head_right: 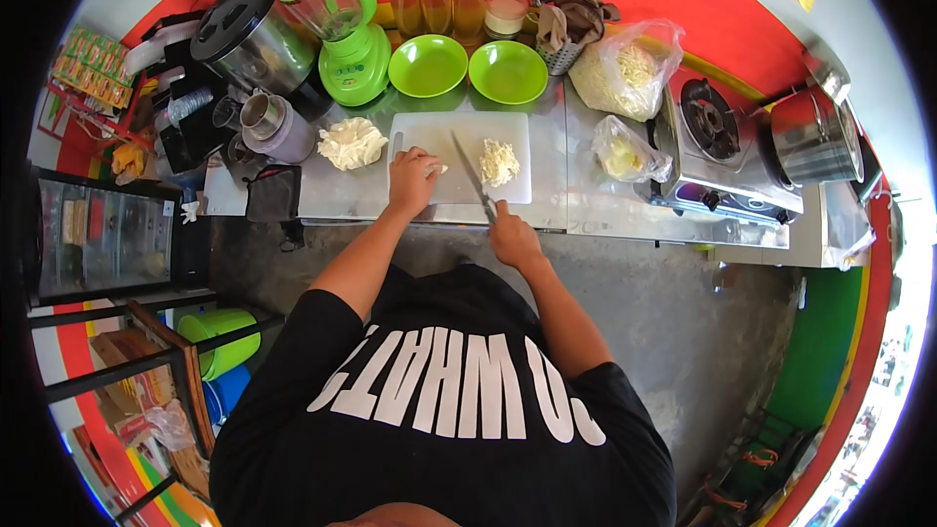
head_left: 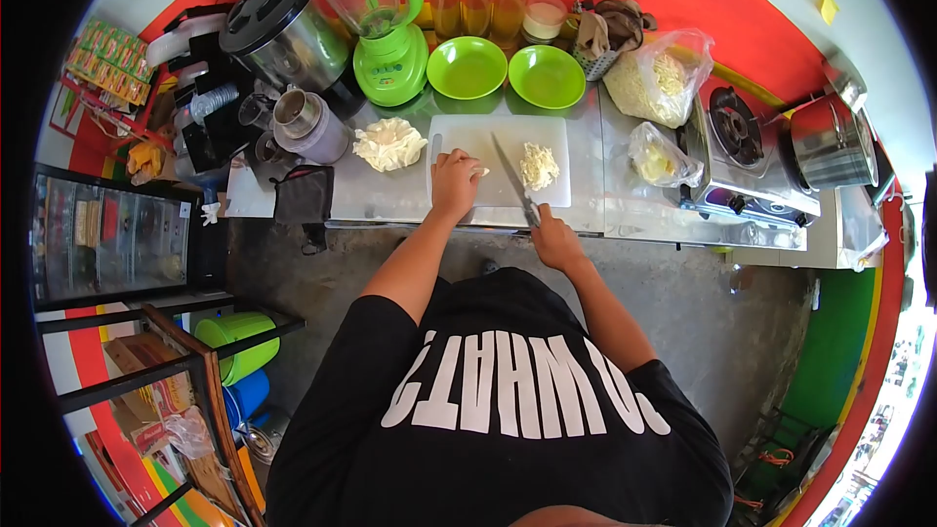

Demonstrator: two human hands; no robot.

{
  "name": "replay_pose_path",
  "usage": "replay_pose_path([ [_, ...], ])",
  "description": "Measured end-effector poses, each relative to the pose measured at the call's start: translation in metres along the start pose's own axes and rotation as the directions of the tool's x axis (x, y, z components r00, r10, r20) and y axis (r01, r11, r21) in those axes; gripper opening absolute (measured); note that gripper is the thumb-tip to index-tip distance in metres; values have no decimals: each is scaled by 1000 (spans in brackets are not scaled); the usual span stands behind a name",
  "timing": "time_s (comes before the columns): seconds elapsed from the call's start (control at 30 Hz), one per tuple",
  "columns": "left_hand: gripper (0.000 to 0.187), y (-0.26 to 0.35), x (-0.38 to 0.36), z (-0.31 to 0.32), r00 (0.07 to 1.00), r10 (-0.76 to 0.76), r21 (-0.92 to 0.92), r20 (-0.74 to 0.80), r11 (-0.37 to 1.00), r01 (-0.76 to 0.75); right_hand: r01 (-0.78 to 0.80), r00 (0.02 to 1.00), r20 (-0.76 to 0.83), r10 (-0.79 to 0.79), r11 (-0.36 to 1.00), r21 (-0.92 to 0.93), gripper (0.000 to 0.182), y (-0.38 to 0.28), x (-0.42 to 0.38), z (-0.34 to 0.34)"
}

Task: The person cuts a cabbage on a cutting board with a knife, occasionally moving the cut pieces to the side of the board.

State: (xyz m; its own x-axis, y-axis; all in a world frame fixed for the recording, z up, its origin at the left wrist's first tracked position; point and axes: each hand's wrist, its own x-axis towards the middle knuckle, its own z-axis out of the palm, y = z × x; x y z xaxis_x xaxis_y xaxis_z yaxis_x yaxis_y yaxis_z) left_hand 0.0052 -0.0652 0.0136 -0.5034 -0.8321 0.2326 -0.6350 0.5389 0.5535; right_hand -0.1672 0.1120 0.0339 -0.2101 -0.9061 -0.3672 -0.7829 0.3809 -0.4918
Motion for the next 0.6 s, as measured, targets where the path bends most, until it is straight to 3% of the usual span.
replay_pose_path([
  [0.1,19,2,1,2,1000,10,-101,-6,995,-10,-56,996,-70,59,998,42,35,8,-4,2],
  [0.17,18,-2,1,8,998,53,-100,-24,994,-55,16,985,-170,5,992,124,36,12,-6,7],
  [0.33,13,2,-3,7,987,160,-76,-10,984,-161,71,988,-148,-44,981,181,34,-10,-12,2],
  [0.5,13,3,-12,1,999,33,50,43,998,-35,166,982,-126,-140,959,230,34,-2,-21,12],
  [0.6,17,3,-16,-7,998,-23,35,63,999,21,201,976,-134,-173,952,232,35,12,-23,13],
])
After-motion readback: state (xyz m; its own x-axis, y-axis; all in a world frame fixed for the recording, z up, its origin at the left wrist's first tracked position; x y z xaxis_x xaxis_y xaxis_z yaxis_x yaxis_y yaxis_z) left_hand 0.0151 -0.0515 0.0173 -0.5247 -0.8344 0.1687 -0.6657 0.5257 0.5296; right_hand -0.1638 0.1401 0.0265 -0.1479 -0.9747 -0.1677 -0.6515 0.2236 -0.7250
